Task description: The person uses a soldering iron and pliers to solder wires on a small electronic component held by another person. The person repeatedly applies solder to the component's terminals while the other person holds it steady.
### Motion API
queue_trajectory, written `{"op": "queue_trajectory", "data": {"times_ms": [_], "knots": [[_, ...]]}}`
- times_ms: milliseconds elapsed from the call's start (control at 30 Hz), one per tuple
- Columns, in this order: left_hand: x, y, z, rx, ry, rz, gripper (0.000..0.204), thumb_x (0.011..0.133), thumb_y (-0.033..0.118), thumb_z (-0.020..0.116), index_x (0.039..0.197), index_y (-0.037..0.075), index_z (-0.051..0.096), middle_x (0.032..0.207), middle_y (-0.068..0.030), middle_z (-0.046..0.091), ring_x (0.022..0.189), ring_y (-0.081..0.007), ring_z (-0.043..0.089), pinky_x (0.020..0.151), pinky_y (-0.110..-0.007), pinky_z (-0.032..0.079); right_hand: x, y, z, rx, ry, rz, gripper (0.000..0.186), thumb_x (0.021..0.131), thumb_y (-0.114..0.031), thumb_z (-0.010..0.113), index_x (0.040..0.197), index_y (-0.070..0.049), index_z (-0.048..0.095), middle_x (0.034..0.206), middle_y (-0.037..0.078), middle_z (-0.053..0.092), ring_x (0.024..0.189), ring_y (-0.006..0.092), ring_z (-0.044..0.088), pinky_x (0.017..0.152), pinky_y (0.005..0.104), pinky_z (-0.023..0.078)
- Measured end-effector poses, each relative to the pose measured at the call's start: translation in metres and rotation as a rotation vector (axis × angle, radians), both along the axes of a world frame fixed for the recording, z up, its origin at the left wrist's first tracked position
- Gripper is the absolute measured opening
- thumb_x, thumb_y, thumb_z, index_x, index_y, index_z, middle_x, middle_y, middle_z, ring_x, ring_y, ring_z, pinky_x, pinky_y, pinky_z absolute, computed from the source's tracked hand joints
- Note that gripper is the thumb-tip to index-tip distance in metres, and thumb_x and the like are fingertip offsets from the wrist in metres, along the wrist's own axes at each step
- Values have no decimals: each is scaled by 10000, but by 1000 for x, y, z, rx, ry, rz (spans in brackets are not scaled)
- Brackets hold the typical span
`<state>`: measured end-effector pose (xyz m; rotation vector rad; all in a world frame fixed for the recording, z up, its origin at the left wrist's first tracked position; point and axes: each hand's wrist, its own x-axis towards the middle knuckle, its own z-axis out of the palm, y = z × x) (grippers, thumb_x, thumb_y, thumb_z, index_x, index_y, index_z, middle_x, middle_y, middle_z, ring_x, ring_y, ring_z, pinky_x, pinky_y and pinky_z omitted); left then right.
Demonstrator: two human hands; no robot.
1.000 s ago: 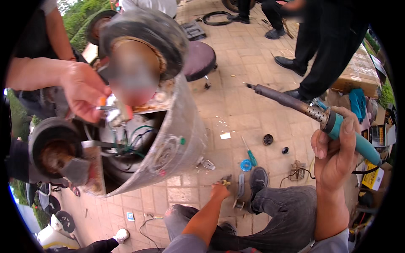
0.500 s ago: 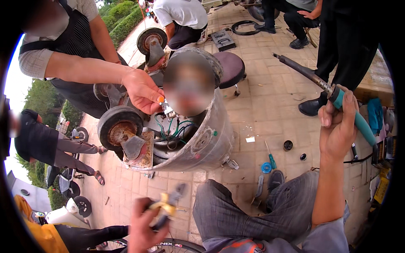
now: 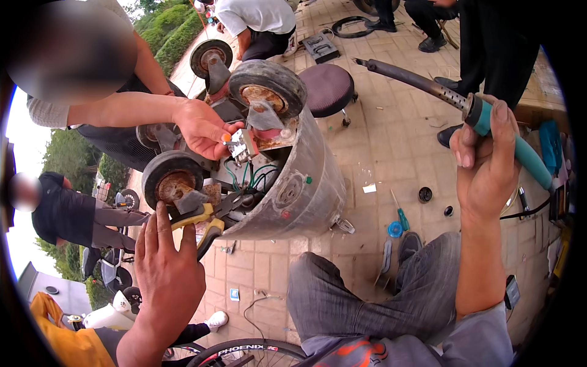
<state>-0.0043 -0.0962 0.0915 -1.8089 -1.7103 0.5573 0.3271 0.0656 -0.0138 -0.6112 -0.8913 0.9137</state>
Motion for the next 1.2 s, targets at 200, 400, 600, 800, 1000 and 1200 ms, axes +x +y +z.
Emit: {"op": "queue_trajectory", "data": {"times_ms": [200, 400, 600, 800, 1000, 1200], "knots": [[10, 12, -5, 5, 45, -10, 238, 892, 155, 553, 1050, 16, 666, 1312, -342, 517, 1200, -449, 526, 1060, -492, 379, -7, -4, 8, -19, -38, -50, 368, 1003, -371, 510, 958, -17, 599, 623, 4, 471, 465, 63, 346, 496, 232, 327], [15, 16, -5, -5, 81, -5, 235, 908, 168, 551, 1031, 4, 667, 1293, -346, 532, 1198, -454, 529, 1050, -500, 393, 0, -7, 2, 42, -47, 2, 398, 1024, -369, 467, 1109, -7, 608, 641, 3, 466, 488, 51, 341, 515, 222, 302], [15, 17, -10, 22, 82, 7, 235, 908, 166, 553, 1034, 5, 668, 1291, -348, 531, 1194, -455, 531, 1038, -506, 402, -3, -8, 3, 53, -58, 9, 394, 1028, -363, 457, 1105, -8, 612, 636, -3, 458, 481, 46, 336, 506, 219, 297], [15, 19, -13, 24, 129, -17, 266, 893, 164, 551, 1051, -15, 667, 1301, -330, 533, 1187, -410, 518, 1031, -501, 393, -1, -8, 2, 75, -64, 50, 390, 1027, -356, 459, 1109, -5, 610, 638, -6, 457, 483, 44, 338, 509, 214, 297], [19, 23, -3, -20, 196, -76, 321, 856, 171, 563, 1026, -84, 658, 1286, -294, 560, 1129, -352, 502, 1004, -459, 389, 1, -7, 0, 99, -67, 63, 381, 1022, -344, 471, 1108, 0, 611, 642, -3, 460, 483, 46, 343, 512, 214, 297], [16, 29, -1, -27, 83, -105, 266, 841, 129, 595, 972, -88, 678, 1279, -283, 573, 1081, -350, 531, 955, -423, 436, 2, -5, -1, 80, -41, 51, 386, 1020, -344, 476, 1111, 4, 615, 633, -2, 459, 476, 46, 334, 515, 215, 292]]}}
